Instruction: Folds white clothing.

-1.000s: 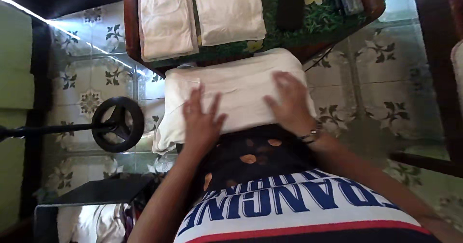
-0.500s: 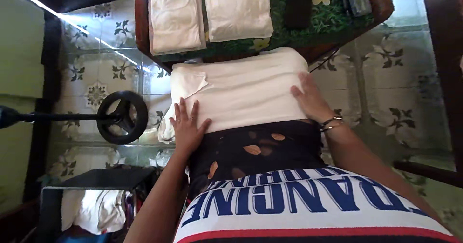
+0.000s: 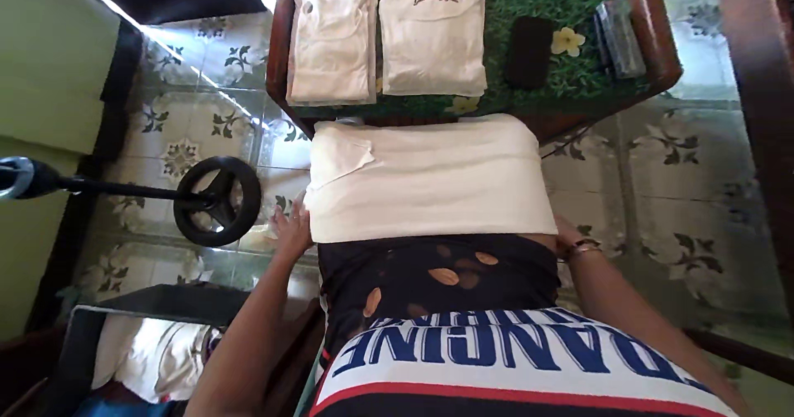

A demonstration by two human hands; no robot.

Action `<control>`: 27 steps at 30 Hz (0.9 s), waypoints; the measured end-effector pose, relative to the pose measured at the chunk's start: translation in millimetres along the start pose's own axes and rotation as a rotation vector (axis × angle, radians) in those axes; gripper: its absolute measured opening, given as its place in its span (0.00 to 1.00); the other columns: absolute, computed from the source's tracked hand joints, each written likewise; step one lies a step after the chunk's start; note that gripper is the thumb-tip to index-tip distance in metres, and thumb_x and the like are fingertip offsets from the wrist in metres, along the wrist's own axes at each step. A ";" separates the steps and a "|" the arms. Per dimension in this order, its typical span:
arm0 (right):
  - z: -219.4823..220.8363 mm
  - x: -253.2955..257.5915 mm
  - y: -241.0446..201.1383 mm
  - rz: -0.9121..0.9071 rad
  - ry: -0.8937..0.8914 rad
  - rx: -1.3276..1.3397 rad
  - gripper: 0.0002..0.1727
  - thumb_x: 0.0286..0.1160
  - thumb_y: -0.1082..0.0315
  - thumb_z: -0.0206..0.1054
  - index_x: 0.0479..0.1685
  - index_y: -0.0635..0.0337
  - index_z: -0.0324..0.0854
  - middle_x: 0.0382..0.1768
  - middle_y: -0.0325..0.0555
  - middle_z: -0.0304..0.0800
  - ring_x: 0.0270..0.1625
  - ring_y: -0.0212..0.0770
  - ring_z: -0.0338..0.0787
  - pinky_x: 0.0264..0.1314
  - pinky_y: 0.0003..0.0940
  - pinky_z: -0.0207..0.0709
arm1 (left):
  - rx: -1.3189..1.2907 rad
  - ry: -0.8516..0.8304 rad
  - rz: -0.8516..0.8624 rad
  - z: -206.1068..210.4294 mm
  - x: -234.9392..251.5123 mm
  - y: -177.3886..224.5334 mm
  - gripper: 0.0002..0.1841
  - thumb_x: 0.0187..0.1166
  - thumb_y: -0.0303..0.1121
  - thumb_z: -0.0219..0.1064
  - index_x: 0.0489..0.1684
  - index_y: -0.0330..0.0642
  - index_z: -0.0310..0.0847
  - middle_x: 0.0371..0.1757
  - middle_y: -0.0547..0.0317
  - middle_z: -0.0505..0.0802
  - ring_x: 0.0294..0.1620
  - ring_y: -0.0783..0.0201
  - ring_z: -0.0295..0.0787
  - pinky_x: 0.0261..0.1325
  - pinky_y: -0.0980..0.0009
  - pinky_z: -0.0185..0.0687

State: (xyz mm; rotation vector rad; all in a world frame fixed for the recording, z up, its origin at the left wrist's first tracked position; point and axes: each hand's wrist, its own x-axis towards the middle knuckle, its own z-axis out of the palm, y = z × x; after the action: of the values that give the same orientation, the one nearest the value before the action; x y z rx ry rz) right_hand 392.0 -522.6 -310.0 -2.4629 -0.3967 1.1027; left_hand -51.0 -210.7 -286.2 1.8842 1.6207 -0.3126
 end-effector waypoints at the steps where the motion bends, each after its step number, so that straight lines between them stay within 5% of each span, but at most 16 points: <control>1: -8.7 6.3 -7.9 0.010 0.084 -0.029 0.26 0.93 0.65 0.51 0.82 0.75 0.64 0.76 0.76 0.73 0.80 0.66 0.73 0.83 0.59 0.61 | 0.043 0.028 -0.044 -13.1 3.2 -1.6 0.36 0.91 0.53 0.50 0.96 0.47 0.48 0.94 0.29 0.38 0.93 0.25 0.25 0.80 0.16 0.26; 3: -25.9 18.0 -27.3 -0.072 0.327 -0.014 0.30 0.90 0.62 0.55 0.86 0.71 0.61 0.75 0.77 0.72 0.78 0.70 0.74 0.81 0.61 0.65 | -0.028 0.125 -0.038 -37.8 17.9 -2.1 0.35 0.86 0.45 0.64 0.90 0.41 0.60 0.91 0.26 0.52 0.91 0.25 0.42 0.82 0.23 0.42; 5: -37.3 14.8 -67.7 -0.293 0.431 -0.016 0.32 0.89 0.65 0.56 0.89 0.70 0.56 0.76 0.79 0.70 0.76 0.71 0.76 0.80 0.60 0.67 | -0.175 0.175 0.058 -58.0 36.2 9.6 0.30 0.86 0.38 0.64 0.85 0.33 0.65 0.83 0.24 0.68 0.84 0.26 0.62 0.80 0.29 0.58; 7: -30.9 1.0 -123.1 -0.490 0.347 -0.060 0.31 0.90 0.64 0.54 0.90 0.66 0.56 0.72 0.77 0.75 0.71 0.72 0.79 0.76 0.63 0.70 | -0.296 0.097 0.136 -74.5 49.7 38.2 0.29 0.90 0.38 0.59 0.86 0.31 0.63 0.79 0.25 0.75 0.75 0.30 0.76 0.75 0.35 0.70; 9: -7.5 -14.5 -179.8 -0.641 0.150 -0.092 0.30 0.91 0.62 0.56 0.90 0.61 0.60 0.65 0.72 0.83 0.64 0.66 0.86 0.69 0.62 0.76 | -0.428 -0.010 0.088 -82.5 59.3 73.5 0.32 0.91 0.42 0.56 0.90 0.36 0.56 0.77 0.31 0.78 0.58 0.41 0.88 0.59 0.45 0.85; 11: 26.7 -23.5 -229.1 -0.661 -0.116 -0.108 0.32 0.89 0.61 0.59 0.90 0.56 0.60 0.60 0.66 0.87 0.58 0.60 0.89 0.64 0.60 0.78 | -0.544 -0.076 -0.024 -83.2 71.0 100.1 0.34 0.89 0.44 0.58 0.92 0.41 0.51 0.71 0.34 0.81 0.44 0.51 0.85 0.49 0.54 0.82; 13: 64.9 -22.8 -265.4 -0.550 -0.353 -0.101 0.37 0.88 0.55 0.62 0.94 0.51 0.53 0.62 0.63 0.87 0.60 0.59 0.89 0.66 0.59 0.78 | -0.634 -0.106 -0.105 -79.1 84.0 109.3 0.30 0.87 0.42 0.61 0.85 0.41 0.62 0.59 0.44 0.85 0.35 0.62 0.78 0.39 0.64 0.77; 15: 100.4 -14.1 -289.0 -0.409 -0.463 0.000 0.43 0.85 0.53 0.65 0.95 0.51 0.48 0.64 0.63 0.86 0.63 0.56 0.88 0.69 0.53 0.78 | -0.738 -0.137 -0.170 -72.4 92.8 109.3 0.15 0.85 0.40 0.63 0.58 0.40 0.78 0.33 0.60 0.80 0.20 0.71 0.68 0.24 0.75 0.69; 17: 122.3 -7.7 -305.8 -0.286 -0.464 0.112 0.48 0.79 0.57 0.72 0.95 0.54 0.46 0.66 0.62 0.84 0.60 0.52 0.86 0.64 0.48 0.79 | -0.874 -0.198 -0.228 -68.3 96.0 103.8 0.10 0.85 0.40 0.63 0.47 0.41 0.80 0.23 0.65 0.77 0.16 0.73 0.70 0.22 0.76 0.73; 21: 144.7 -1.8 -325.1 -0.202 -0.413 0.289 0.57 0.63 0.75 0.78 0.95 0.50 0.44 0.73 0.65 0.76 0.61 0.57 0.83 0.58 0.54 0.80 | -1.048 -0.230 -0.171 -66.5 85.4 87.6 0.17 0.85 0.32 0.59 0.71 0.43 0.75 0.50 0.55 0.86 0.39 0.64 0.85 0.43 0.65 0.86; 23: 146.5 -14.3 -323.5 -0.482 -0.368 0.254 0.50 0.67 0.78 0.74 0.93 0.55 0.51 0.68 0.65 0.82 0.59 0.56 0.88 0.60 0.52 0.83 | -1.153 -0.194 -0.120 -62.7 72.9 79.5 0.16 0.86 0.30 0.57 0.70 0.43 0.72 0.54 0.55 0.84 0.42 0.64 0.86 0.47 0.65 0.87; 25: 144.5 -32.3 -306.9 -1.110 -0.252 0.025 0.37 0.70 0.76 0.69 0.85 0.67 0.66 0.55 0.62 0.90 0.52 0.53 0.89 0.61 0.51 0.82 | -1.304 -0.170 -0.051 -55.3 59.8 66.7 0.14 0.91 0.35 0.51 0.69 0.45 0.71 0.47 0.61 0.85 0.37 0.68 0.86 0.46 0.67 0.88; 27: 150.6 -36.5 -282.1 -1.670 -0.076 -0.166 0.23 0.65 0.75 0.65 0.63 0.57 0.88 0.36 0.47 0.94 0.38 0.51 0.87 0.49 0.54 0.75 | -1.415 -0.217 -0.035 -46.4 54.3 46.5 0.22 0.94 0.52 0.42 0.75 0.56 0.70 0.41 0.65 0.89 0.31 0.71 0.86 0.40 0.73 0.86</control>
State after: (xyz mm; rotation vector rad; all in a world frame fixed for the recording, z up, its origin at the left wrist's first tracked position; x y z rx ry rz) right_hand 229.2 -253.2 -243.1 -1.2538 -2.0241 0.3377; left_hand -5.0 -141.8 -266.3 0.6847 1.1345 0.5073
